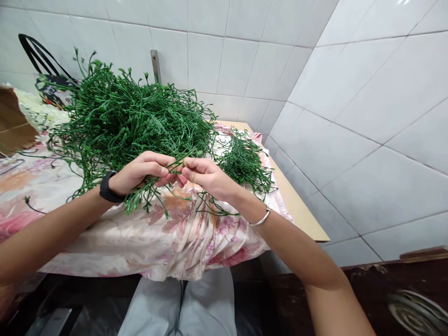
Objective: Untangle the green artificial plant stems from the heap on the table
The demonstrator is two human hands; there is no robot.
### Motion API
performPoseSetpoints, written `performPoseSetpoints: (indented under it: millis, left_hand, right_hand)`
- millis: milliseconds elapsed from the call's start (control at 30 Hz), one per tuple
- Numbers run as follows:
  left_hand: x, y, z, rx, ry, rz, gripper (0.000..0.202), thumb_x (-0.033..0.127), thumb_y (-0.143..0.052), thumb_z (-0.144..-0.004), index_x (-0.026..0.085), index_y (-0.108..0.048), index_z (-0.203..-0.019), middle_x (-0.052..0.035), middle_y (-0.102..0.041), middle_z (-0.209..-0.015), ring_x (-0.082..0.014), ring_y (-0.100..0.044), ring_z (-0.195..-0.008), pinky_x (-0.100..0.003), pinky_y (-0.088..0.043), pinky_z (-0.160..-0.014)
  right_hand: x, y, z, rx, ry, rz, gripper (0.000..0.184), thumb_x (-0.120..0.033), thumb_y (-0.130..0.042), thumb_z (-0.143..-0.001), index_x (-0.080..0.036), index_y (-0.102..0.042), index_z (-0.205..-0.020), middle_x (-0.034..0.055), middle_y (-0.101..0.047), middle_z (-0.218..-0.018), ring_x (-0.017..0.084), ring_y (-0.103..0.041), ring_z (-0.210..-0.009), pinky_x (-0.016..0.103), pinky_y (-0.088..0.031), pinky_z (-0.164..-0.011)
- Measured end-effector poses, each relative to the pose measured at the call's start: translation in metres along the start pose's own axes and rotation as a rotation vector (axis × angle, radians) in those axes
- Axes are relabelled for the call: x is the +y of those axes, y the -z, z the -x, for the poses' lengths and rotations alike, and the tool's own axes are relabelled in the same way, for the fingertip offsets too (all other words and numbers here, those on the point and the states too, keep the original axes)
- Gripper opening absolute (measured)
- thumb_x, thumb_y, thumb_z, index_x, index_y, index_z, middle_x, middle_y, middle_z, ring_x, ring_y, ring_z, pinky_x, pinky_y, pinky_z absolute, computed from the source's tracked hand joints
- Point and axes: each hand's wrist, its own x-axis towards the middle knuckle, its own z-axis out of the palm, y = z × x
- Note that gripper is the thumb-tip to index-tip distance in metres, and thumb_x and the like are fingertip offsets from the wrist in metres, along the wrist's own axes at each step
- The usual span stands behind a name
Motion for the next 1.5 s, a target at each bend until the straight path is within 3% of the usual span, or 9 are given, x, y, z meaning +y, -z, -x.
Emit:
performPoseSetpoints:
  millis: [133, 300, 600, 733, 833, 1100, 1333, 1400, 1500]
  left_hand:
    - [-0.007, -0.005, -0.003, 0.061, 0.004, 0.097, 0.018, 0.021, -0.047, -0.068, 0.014, -0.061, -0.061, 0.0017, -0.044, -0.044, -0.0098, -0.041, -0.045, -0.025, -0.036, -0.052]
    - [-0.007, -0.009, -0.002, 0.089, 0.014, 0.125, 0.018, 0.021, -0.046, -0.068, 0.012, -0.06, -0.061, 0.002, -0.04, -0.043, -0.0098, -0.037, -0.045, -0.026, -0.033, -0.052]
    - [0.0, -0.012, 0.002, 0.054, -0.017, 0.153, 0.02, 0.017, -0.045, -0.073, 0.015, -0.051, -0.054, 0.0016, -0.042, -0.046, -0.0086, -0.039, -0.047, -0.025, -0.037, -0.053]
    - [0.01, -0.009, 0.007, 0.073, -0.033, -0.083, 0.019, 0.026, -0.053, -0.078, 0.014, -0.061, -0.067, -0.0023, -0.059, -0.062, -0.0108, -0.052, -0.056, -0.025, -0.042, -0.055]
    - [0.013, -0.006, 0.008, 0.097, -0.037, -0.209, 0.024, 0.032, -0.053, -0.081, 0.013, -0.062, -0.07, -0.0049, -0.063, -0.068, -0.0131, -0.056, -0.065, -0.025, -0.044, -0.059]
    - [0.007, -0.01, 0.004, 0.069, -0.061, -0.045, 0.019, 0.025, -0.05, -0.084, 0.012, -0.059, -0.073, -0.0034, -0.064, -0.074, -0.0111, -0.059, -0.072, -0.024, -0.046, -0.072]
    - [0.002, -0.017, 0.002, 0.211, 0.039, -0.103, 0.025, 0.034, -0.063, -0.074, 0.01, -0.061, -0.08, -0.0047, -0.065, -0.077, -0.0114, -0.058, -0.07, -0.023, -0.046, -0.065]
    - [0.001, -0.016, 0.001, 0.198, 0.008, -0.114, 0.024, 0.033, -0.06, -0.077, 0.01, -0.062, -0.078, -0.0042, -0.064, -0.074, -0.011, -0.058, -0.07, -0.023, -0.046, -0.066]
    - [0.003, -0.012, 0.003, 0.14, 0.027, -0.112, 0.022, 0.03, -0.056, -0.079, 0.01, -0.06, -0.071, -0.0021, -0.06, -0.068, -0.0091, -0.054, -0.065, -0.022, -0.043, -0.064]
  right_hand:
    - [0.001, -0.003, -0.001, 0.004, -0.037, -0.172, 0.021, -0.034, -0.063, -0.074, -0.016, -0.055, -0.066, -0.0032, -0.047, -0.059, 0.008, -0.046, -0.058, 0.021, -0.035, -0.055]
    - [0.0, -0.003, 0.0, 0.026, -0.056, -0.216, 0.02, -0.032, -0.067, -0.071, -0.016, -0.055, -0.065, -0.0034, -0.048, -0.058, 0.007, -0.043, -0.056, 0.021, -0.033, -0.053]
    - [-0.001, -0.003, 0.001, 0.015, -0.046, -0.279, 0.017, -0.027, -0.065, -0.073, -0.016, -0.053, -0.065, -0.004, -0.044, -0.058, 0.006, -0.039, -0.055, 0.018, -0.033, -0.051]
    - [-0.009, -0.004, 0.001, 0.057, -0.005, -0.179, 0.019, -0.026, -0.062, -0.076, -0.016, -0.052, -0.063, -0.0029, -0.045, -0.059, 0.007, -0.039, -0.054, 0.019, -0.03, -0.048]
    - [-0.014, -0.003, 0.0, 0.119, 0.043, -0.131, 0.017, -0.027, -0.06, -0.077, -0.017, -0.052, -0.066, -0.0034, -0.045, -0.058, 0.007, -0.04, -0.055, 0.019, -0.031, -0.049]
    - [-0.015, 0.0, 0.001, 0.096, 0.133, 0.043, 0.017, -0.027, -0.054, -0.083, -0.016, -0.053, -0.069, -0.0024, -0.047, -0.065, 0.007, -0.044, -0.059, 0.021, -0.034, -0.055]
    - [-0.014, 0.002, -0.001, 0.255, 0.142, 0.551, 0.023, -0.027, -0.049, -0.086, -0.015, -0.052, -0.067, -0.0015, -0.048, -0.065, 0.008, -0.044, -0.064, 0.023, -0.034, -0.061]
    - [-0.014, 0.002, -0.002, 0.244, 0.14, 0.56, 0.022, -0.027, -0.048, -0.086, -0.014, -0.053, -0.068, -0.0015, -0.048, -0.065, 0.008, -0.044, -0.065, 0.023, -0.034, -0.062]
    - [-0.014, 0.002, -0.001, 0.164, 0.122, 0.401, 0.021, -0.026, -0.047, -0.087, -0.014, -0.051, -0.07, -0.0017, -0.048, -0.066, 0.007, -0.044, -0.064, 0.022, -0.035, -0.062]
